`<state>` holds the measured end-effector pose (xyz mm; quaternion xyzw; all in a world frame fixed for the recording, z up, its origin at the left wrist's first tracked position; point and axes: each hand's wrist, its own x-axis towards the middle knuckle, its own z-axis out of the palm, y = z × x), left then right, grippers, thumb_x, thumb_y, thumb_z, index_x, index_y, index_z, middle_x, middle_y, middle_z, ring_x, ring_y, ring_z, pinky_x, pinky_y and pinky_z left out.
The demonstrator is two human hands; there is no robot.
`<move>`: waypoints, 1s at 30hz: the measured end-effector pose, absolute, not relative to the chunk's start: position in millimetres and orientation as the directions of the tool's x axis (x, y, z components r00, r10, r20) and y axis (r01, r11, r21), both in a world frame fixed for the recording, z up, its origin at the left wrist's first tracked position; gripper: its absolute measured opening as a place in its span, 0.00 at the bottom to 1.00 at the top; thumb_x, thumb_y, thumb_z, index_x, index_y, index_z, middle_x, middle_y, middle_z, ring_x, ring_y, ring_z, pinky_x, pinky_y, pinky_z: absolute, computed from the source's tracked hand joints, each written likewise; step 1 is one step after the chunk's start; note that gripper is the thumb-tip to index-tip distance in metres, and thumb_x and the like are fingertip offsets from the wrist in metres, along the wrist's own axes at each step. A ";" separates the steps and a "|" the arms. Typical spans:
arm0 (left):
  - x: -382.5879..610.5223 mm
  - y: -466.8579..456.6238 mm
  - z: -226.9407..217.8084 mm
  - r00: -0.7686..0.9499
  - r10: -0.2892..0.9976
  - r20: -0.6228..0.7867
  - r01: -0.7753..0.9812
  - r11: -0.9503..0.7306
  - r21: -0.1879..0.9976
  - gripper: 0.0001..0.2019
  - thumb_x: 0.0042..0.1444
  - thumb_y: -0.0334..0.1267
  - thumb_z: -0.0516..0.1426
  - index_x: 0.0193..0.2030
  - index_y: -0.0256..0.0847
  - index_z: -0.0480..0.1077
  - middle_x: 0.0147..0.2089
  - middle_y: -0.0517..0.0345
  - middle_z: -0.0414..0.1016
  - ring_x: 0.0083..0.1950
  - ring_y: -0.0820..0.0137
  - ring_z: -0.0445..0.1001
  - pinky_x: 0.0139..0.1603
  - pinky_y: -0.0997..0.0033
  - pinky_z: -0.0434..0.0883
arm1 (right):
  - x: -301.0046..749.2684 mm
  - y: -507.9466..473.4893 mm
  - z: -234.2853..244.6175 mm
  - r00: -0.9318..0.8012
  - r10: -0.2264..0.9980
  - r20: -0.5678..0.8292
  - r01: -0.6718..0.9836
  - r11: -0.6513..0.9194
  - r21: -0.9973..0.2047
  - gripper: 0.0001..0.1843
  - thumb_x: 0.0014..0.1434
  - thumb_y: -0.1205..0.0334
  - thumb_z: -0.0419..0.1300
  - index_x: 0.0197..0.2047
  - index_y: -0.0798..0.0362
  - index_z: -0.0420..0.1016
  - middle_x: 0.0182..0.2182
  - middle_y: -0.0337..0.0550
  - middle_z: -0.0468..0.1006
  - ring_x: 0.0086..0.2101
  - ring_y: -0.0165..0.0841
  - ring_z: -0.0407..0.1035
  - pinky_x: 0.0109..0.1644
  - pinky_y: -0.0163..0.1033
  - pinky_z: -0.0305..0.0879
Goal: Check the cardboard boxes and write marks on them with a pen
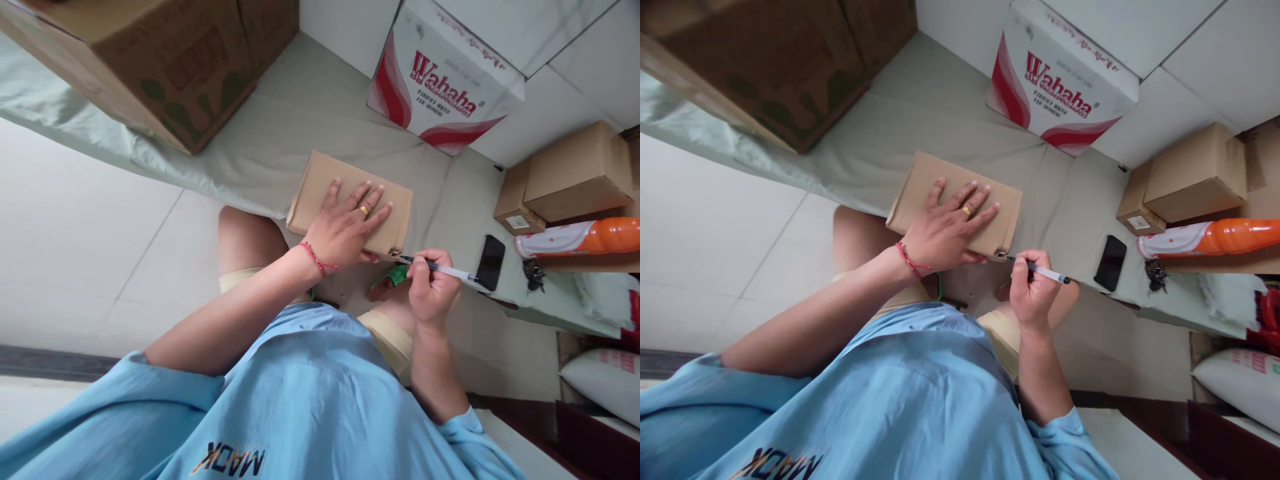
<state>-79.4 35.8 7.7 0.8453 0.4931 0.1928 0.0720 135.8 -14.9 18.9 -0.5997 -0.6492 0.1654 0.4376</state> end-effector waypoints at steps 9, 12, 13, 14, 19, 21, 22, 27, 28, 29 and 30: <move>-79.4 35.5 10.3 0.440 0.866 0.237 0.806 -0.497 0.320 0.48 0.58 0.53 0.73 0.80 0.43 0.62 0.84 0.35 0.55 0.84 0.38 0.55 0.80 0.18 0.45 | 138.7 -15.5 14.4 0.098 0.927 0.363 0.632 0.224 -0.742 0.10 0.71 0.55 0.60 0.39 0.50 0.76 0.24 0.33 0.76 0.23 0.28 0.71 0.31 0.34 0.68; -79.3 35.2 10.8 0.441 0.868 0.228 0.808 -0.495 0.320 0.48 0.57 0.53 0.73 0.80 0.42 0.62 0.84 0.35 0.54 0.84 0.38 0.55 0.81 0.18 0.45 | 140.7 -17.5 12.4 0.090 0.931 0.355 0.600 0.234 -0.765 0.10 0.70 0.56 0.60 0.37 0.50 0.76 0.23 0.33 0.74 0.23 0.28 0.69 0.30 0.34 0.67; -79.3 35.1 10.9 0.440 0.869 0.227 0.809 -0.493 0.320 0.48 0.57 0.53 0.73 0.80 0.42 0.62 0.84 0.35 0.54 0.84 0.38 0.55 0.81 0.18 0.45 | 141.8 -17.7 12.0 0.095 0.930 0.355 0.573 0.240 -0.784 0.10 0.71 0.56 0.60 0.38 0.50 0.75 0.23 0.32 0.73 0.22 0.28 0.69 0.30 0.33 0.67; -79.3 35.1 10.9 0.439 0.870 0.227 0.810 -0.492 0.320 0.48 0.57 0.52 0.73 0.80 0.42 0.62 0.84 0.35 0.54 0.84 0.38 0.55 0.81 0.18 0.45 | 143.7 -17.2 11.6 0.110 0.928 0.357 0.546 0.244 -0.801 0.10 0.71 0.55 0.60 0.39 0.50 0.75 0.23 0.32 0.73 0.22 0.28 0.68 0.30 0.33 0.66; -79.9 35.3 11.8 0.446 0.865 0.229 0.804 -0.499 0.324 0.47 0.57 0.50 0.73 0.79 0.41 0.62 0.84 0.33 0.54 0.84 0.37 0.55 0.80 0.18 0.45 | 176.7 6.0 1.8 0.186 0.880 0.437 0.630 0.234 -0.740 0.14 0.75 0.51 0.57 0.54 0.50 0.76 0.35 0.40 0.81 0.25 0.29 0.69 0.34 0.36 0.69; -80.3 35.4 12.5 0.449 0.864 0.227 0.802 -0.502 0.324 0.46 0.57 0.49 0.73 0.79 0.41 0.63 0.84 0.33 0.54 0.84 0.37 0.56 0.79 0.17 0.46 | 200.5 25.5 -9.3 0.130 0.875 0.467 0.784 0.197 -0.588 0.16 0.74 0.53 0.55 0.56 0.51 0.77 0.41 0.47 0.83 0.35 0.35 0.76 0.46 0.43 0.75; -80.4 35.3 12.9 0.449 0.864 0.226 0.802 -0.502 0.324 0.46 0.57 0.49 0.72 0.79 0.41 0.63 0.84 0.34 0.54 0.84 0.38 0.55 0.79 0.17 0.46 | 212.7 36.3 -16.3 0.096 0.890 0.447 0.851 0.159 -0.501 0.17 0.73 0.55 0.54 0.56 0.52 0.78 0.44 0.51 0.83 0.41 0.39 0.78 0.53 0.48 0.75; -80.4 34.8 14.0 0.447 0.868 0.218 0.806 -0.496 0.323 0.45 0.57 0.48 0.72 0.79 0.42 0.63 0.84 0.35 0.54 0.84 0.38 0.55 0.80 0.18 0.46 | 254.3 82.4 -52.1 0.163 0.983 0.085 0.966 -0.141 -0.217 0.30 0.63 0.66 0.55 0.67 0.61 0.77 0.53 0.64 0.78 0.49 0.48 0.76 0.61 0.56 0.71; -80.4 34.9 13.9 0.446 0.869 0.215 0.807 -0.494 0.324 0.45 0.57 0.48 0.71 0.79 0.42 0.63 0.84 0.35 0.54 0.84 0.38 0.55 0.80 0.18 0.46 | 258.0 88.0 -57.1 0.186 0.982 0.038 0.965 -0.175 -0.197 0.32 0.62 0.66 0.55 0.68 0.62 0.76 0.53 0.65 0.77 0.49 0.48 0.76 0.61 0.56 0.70; -80.3 35.0 13.7 0.445 0.870 0.212 0.808 -0.493 0.324 0.46 0.57 0.48 0.71 0.79 0.42 0.63 0.84 0.35 0.54 0.84 0.38 0.55 0.80 0.18 0.46 | 261.1 92.2 -61.0 0.200 0.980 0.009 0.962 -0.194 -0.190 0.33 0.63 0.66 0.55 0.69 0.64 0.74 0.53 0.65 0.77 0.49 0.48 0.76 0.61 0.55 0.70; -80.3 35.3 13.4 0.446 0.870 0.209 0.809 -0.492 0.323 0.46 0.57 0.48 0.71 0.80 0.42 0.63 0.84 0.35 0.54 0.84 0.38 0.55 0.80 0.18 0.45 | 264.3 95.1 -63.5 0.205 0.979 -0.009 0.960 -0.203 -0.193 0.34 0.63 0.66 0.56 0.71 0.65 0.72 0.52 0.65 0.78 0.49 0.48 0.75 0.61 0.54 0.70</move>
